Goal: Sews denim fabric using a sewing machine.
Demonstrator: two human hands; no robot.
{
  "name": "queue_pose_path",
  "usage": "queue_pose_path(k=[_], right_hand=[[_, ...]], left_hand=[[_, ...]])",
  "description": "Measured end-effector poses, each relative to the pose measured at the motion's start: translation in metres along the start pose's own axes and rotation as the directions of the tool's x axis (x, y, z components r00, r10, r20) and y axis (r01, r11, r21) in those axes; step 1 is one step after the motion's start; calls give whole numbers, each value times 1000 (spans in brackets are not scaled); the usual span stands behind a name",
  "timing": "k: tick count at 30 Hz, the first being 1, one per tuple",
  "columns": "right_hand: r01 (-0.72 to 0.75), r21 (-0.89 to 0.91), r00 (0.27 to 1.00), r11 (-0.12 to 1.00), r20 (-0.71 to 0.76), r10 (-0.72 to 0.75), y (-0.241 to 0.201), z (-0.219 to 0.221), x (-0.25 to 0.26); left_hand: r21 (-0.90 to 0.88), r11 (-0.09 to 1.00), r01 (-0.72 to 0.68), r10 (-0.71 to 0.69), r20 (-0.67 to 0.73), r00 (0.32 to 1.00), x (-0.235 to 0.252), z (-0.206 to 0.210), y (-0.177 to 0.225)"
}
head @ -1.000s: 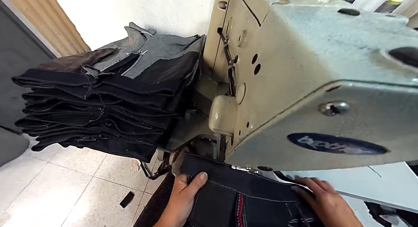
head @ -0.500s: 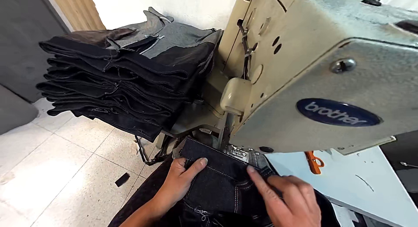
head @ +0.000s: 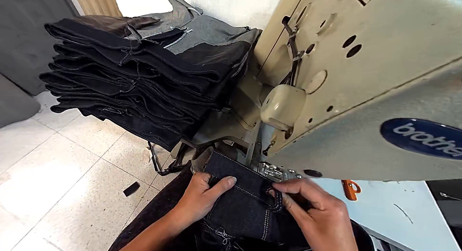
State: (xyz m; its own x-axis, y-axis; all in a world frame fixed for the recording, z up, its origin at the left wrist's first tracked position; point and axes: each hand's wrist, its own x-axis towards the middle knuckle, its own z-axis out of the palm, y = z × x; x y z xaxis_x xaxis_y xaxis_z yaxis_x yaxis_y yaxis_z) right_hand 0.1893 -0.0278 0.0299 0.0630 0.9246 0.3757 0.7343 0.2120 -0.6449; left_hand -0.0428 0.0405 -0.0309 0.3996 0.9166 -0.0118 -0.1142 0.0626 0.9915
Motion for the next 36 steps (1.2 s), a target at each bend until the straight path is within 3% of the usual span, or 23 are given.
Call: queue_pose_path(k=[2, 4, 6, 7, 9, 10, 12, 16, 20, 23, 25, 27, 29, 31, 32, 34, 36], right_hand=[[48, -112, 996, 993, -64, -56, 3, 2, 3], [79, -134, 993, 988, -73, -90, 4, 1, 6], [88, -155, 994, 984, -49, -97, 3, 0, 7], [84, -174, 995, 981, -43, -92, 1, -1, 7], [63, -192, 996, 979, -50, -74, -2, 0, 6], [57, -194, 996, 979, -60, -70, -3, 0, 6], [65, -192, 993, 979, -86, -82, -3, 2, 5], [161, -294, 971, 942, -125, -205, -1, 10, -2], [264, -431, 952, 863, -29, -306, -2, 12, -10], [260, -407, 961, 876, 23, -274, 2, 9, -16], [244, -386, 967, 889, 30, -252, 7, 7, -18], [245, -376, 966, 894, 14, -259, 16, 9, -17], [269, -366, 958, 891, 2, -288, 23, 12, -15], [293, -388, 947, 873, -3, -320, 24, 12, -13], [301, -400, 943, 866, -9, -332, 25, 12, -12], [312, -384, 937, 869, -25, -348, 28, 10, -10], [260, -291, 956, 921, -55, -287, 35, 6, -15]], left_hand=[[408, 909, -86, 141, -105, 984, 1, -6, 3], [774, 607, -179, 439, -139, 888, 3, -9, 20], [888, 391, -241, 585, -37, 810, 2, -3, 45], [860, 411, -302, 557, 25, 830, -3, 7, 55], [619, 716, -325, 254, 203, 946, -13, 29, 70], [480, 842, -246, 113, 288, 951, -14, 37, 69], [288, 955, -67, -25, 305, 952, -11, 47, 61], [160, 987, 32, -61, 179, 982, -9, 53, 52], [127, 985, 119, -127, 61, 990, -11, 62, 56], [243, 967, -73, 39, 139, 990, -13, 59, 47], [401, 839, -369, 265, 292, 919, -9, 48, 34], [570, 476, -670, 503, 448, 739, 1, 32, 25], [604, 119, -788, 609, 583, 538, 14, 20, 27], [538, -95, -837, 591, 707, 388, 26, 12, 30], [487, -145, -861, 570, 753, 330, 31, 9, 29], [410, -130, -903, 553, 786, 278, 40, 6, 24], [398, -20, -917, 565, 761, 318, 41, 6, 21]])
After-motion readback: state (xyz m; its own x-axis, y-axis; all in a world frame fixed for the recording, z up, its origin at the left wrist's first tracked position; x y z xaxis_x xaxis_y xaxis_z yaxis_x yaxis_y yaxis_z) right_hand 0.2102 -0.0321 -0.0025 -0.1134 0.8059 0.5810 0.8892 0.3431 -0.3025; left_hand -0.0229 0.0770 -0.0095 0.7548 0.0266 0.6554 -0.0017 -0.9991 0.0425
